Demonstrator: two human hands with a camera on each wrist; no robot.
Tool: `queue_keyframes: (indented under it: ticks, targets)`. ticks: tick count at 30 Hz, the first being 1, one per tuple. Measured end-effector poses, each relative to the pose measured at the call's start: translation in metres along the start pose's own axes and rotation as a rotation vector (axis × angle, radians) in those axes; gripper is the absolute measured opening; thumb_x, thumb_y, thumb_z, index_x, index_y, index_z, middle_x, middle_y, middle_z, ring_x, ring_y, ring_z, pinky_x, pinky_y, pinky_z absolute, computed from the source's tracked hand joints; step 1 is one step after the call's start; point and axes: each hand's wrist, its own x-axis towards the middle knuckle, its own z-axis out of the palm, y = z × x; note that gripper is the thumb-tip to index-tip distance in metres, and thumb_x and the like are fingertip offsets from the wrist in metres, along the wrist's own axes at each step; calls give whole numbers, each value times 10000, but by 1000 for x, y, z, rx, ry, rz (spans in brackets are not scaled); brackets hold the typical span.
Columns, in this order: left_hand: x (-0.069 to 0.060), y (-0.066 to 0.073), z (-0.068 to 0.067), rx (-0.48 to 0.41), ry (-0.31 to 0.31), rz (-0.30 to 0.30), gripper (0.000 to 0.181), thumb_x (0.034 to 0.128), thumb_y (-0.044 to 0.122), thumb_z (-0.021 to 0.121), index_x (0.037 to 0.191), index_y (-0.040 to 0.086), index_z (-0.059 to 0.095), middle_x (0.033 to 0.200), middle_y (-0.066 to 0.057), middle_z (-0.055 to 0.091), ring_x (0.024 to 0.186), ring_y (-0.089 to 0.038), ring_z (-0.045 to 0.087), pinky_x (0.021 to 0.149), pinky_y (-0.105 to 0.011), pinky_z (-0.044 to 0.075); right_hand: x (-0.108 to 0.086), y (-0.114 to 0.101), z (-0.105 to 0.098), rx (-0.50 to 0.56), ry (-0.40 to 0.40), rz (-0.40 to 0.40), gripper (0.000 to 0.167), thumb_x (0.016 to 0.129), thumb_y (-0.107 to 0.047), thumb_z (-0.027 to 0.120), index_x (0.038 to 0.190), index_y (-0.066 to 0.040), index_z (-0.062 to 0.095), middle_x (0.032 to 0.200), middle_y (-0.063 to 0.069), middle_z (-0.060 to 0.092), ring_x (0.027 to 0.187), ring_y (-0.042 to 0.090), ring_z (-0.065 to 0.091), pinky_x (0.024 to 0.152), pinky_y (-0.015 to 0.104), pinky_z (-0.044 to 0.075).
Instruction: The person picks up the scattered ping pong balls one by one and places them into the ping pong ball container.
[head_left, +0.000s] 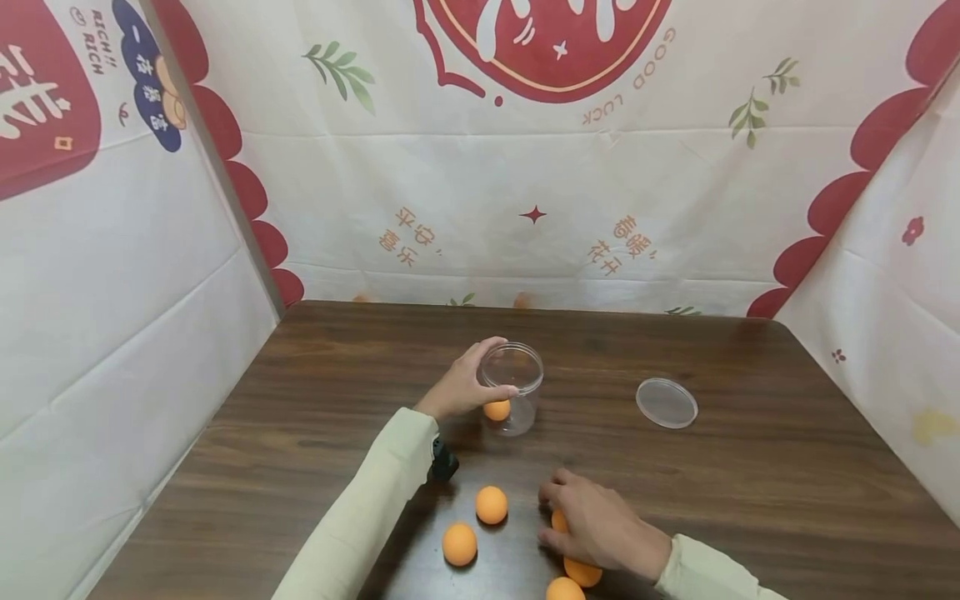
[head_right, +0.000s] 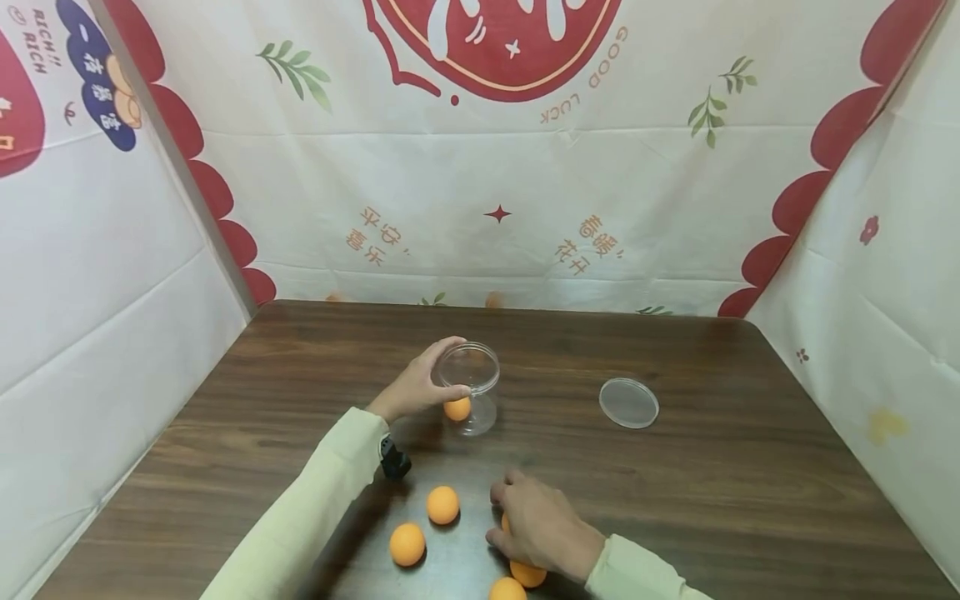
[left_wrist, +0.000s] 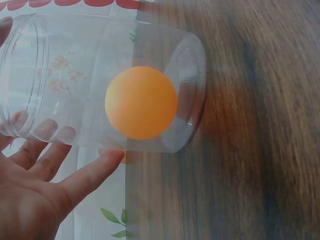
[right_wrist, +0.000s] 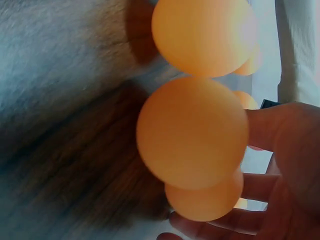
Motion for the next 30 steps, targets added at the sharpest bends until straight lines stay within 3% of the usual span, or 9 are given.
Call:
queue_keyframes:
  ticks: [6, 13, 18, 30]
  targets:
    - [1, 0, -1, 12, -6, 9, 759, 823, 283, 748, 1452, 165, 341, 1443, -80, 404, 1309, -240, 444, 1044, -433, 398, 1, 0, 1, -38, 25, 11, 233, 788, -292, 748, 911, -129, 637, 897, -26, 537, 613, 39, 419, 479, 226, 368]
    - [0, 1, -2, 5, 5, 2, 747, 818, 283, 751, 1442, 173, 356, 1422, -75, 418, 1274, -226, 464, 1028, -438, 408, 5, 0, 0, -39, -9, 67, 152, 779, -224, 764, 831, -138, 651, 868, -19, 537, 590, 60, 437, 474, 241, 382]
    - [-1, 0, -3, -7, -2, 12, 760, 819, 294, 750, 1448, 153, 347, 1428, -101, 413, 1287, -270, 455, 1033, -453, 399, 7, 3, -3, -55, 32, 30, 134, 770, -205, 772, 755, -171, 643, 800, -39, 538, 586, 46, 430, 470, 234, 365]
    - [0, -1, -3, -9, -11, 33, 776, 819, 297, 750, 1458, 139, 339, 1433, -149, 404, 1306, -328, 436, 1045, -490, 379, 18, -5, -44, -121, 89, 15, 88, 782, -169, 750, 781, -128, 672, 780, -32, 550, 572, 53, 443, 465, 231, 367]
